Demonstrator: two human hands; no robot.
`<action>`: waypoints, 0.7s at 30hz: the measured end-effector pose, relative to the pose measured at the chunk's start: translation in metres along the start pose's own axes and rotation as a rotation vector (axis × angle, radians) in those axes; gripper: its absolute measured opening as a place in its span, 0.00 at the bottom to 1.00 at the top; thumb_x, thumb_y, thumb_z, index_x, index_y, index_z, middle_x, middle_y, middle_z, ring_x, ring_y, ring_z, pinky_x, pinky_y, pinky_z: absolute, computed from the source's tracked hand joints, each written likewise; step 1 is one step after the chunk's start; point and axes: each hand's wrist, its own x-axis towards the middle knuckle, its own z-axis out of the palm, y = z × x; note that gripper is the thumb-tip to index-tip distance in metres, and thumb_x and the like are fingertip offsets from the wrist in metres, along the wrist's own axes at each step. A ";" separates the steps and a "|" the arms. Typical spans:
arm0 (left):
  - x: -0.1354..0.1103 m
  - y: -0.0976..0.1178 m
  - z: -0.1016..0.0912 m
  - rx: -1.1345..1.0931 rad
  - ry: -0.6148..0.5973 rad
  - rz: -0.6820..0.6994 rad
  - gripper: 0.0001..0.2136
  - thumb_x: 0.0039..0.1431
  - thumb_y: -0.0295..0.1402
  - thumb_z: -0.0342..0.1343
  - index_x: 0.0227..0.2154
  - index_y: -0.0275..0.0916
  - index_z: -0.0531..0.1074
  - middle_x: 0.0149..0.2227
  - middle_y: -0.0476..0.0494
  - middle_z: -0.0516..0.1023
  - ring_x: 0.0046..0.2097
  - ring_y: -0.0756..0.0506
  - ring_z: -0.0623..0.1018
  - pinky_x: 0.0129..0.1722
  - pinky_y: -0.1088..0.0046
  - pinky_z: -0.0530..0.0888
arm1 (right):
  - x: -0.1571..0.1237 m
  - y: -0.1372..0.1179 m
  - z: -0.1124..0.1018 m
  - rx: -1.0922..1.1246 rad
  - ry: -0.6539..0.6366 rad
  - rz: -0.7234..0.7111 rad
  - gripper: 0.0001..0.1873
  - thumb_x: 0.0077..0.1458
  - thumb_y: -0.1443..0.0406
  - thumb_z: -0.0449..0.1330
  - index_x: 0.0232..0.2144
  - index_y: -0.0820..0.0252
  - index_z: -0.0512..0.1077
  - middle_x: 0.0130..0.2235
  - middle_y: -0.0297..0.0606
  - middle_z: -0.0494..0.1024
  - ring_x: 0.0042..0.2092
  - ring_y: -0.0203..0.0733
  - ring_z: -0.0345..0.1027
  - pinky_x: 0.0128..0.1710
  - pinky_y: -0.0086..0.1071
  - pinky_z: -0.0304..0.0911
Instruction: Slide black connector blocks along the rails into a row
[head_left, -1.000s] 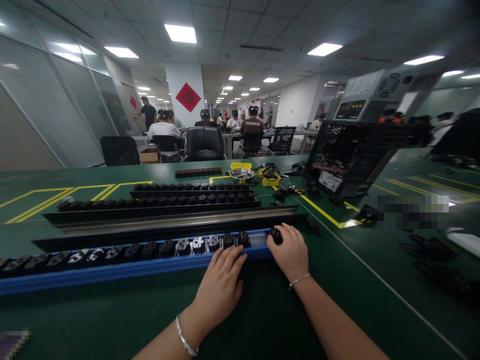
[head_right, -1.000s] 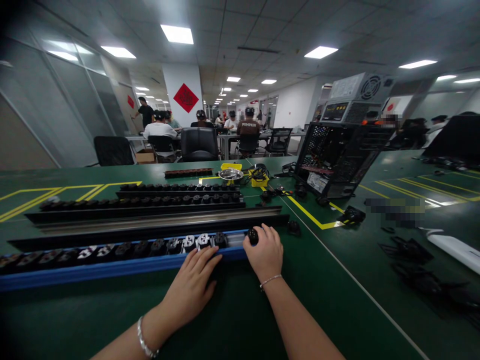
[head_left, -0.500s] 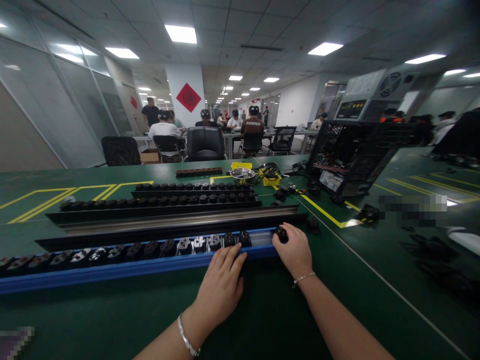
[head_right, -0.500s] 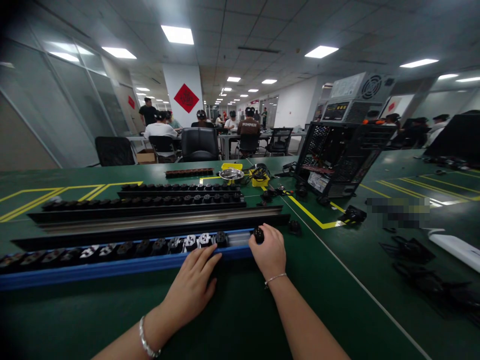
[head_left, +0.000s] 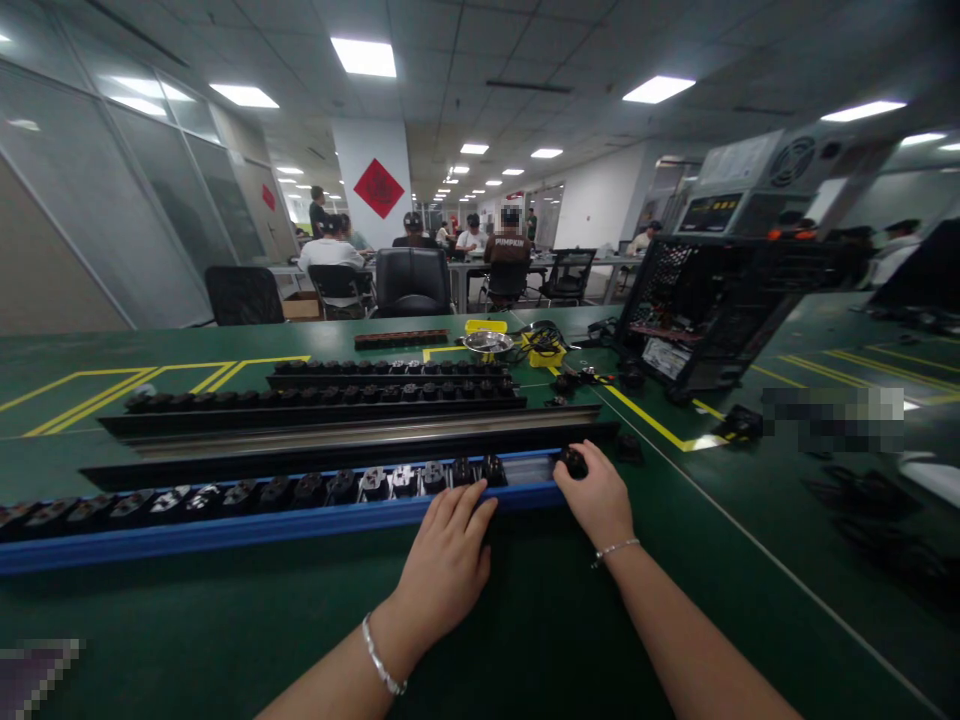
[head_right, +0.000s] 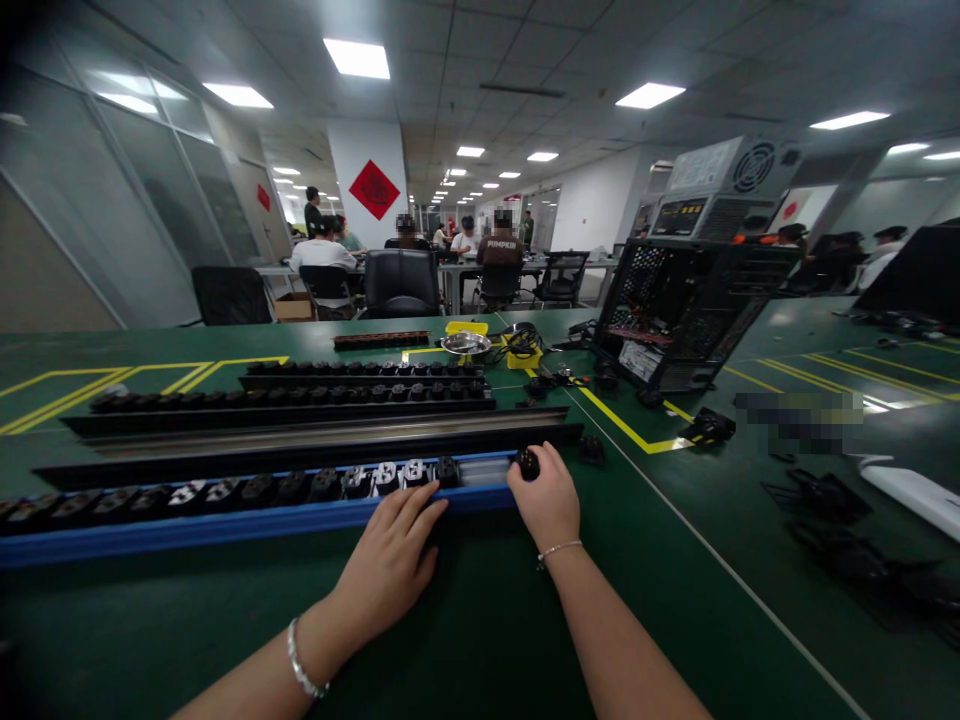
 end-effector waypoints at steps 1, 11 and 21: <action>0.000 0.000 0.000 -0.001 0.001 0.001 0.24 0.55 0.26 0.51 0.56 0.40 0.63 0.61 0.41 0.63 0.61 0.38 0.63 0.59 0.51 0.64 | 0.000 0.000 0.000 0.008 0.002 0.005 0.22 0.51 0.59 0.53 0.45 0.64 0.74 0.55 0.49 0.71 0.57 0.49 0.63 0.55 0.39 0.59; 0.000 -0.001 0.002 -0.029 0.012 -0.006 0.24 0.54 0.25 0.51 0.56 0.41 0.63 0.61 0.41 0.63 0.60 0.38 0.63 0.59 0.50 0.64 | 0.001 0.002 -0.001 0.090 -0.002 0.057 0.20 0.51 0.59 0.53 0.43 0.62 0.72 0.44 0.44 0.76 0.46 0.46 0.70 0.47 0.36 0.63; 0.000 -0.001 0.002 -0.026 0.001 -0.006 0.25 0.54 0.25 0.51 0.56 0.41 0.63 0.61 0.41 0.63 0.60 0.38 0.63 0.59 0.50 0.64 | 0.006 0.007 -0.003 0.117 -0.002 0.157 0.18 0.49 0.59 0.53 0.42 0.59 0.72 0.37 0.40 0.77 0.38 0.44 0.71 0.40 0.34 0.64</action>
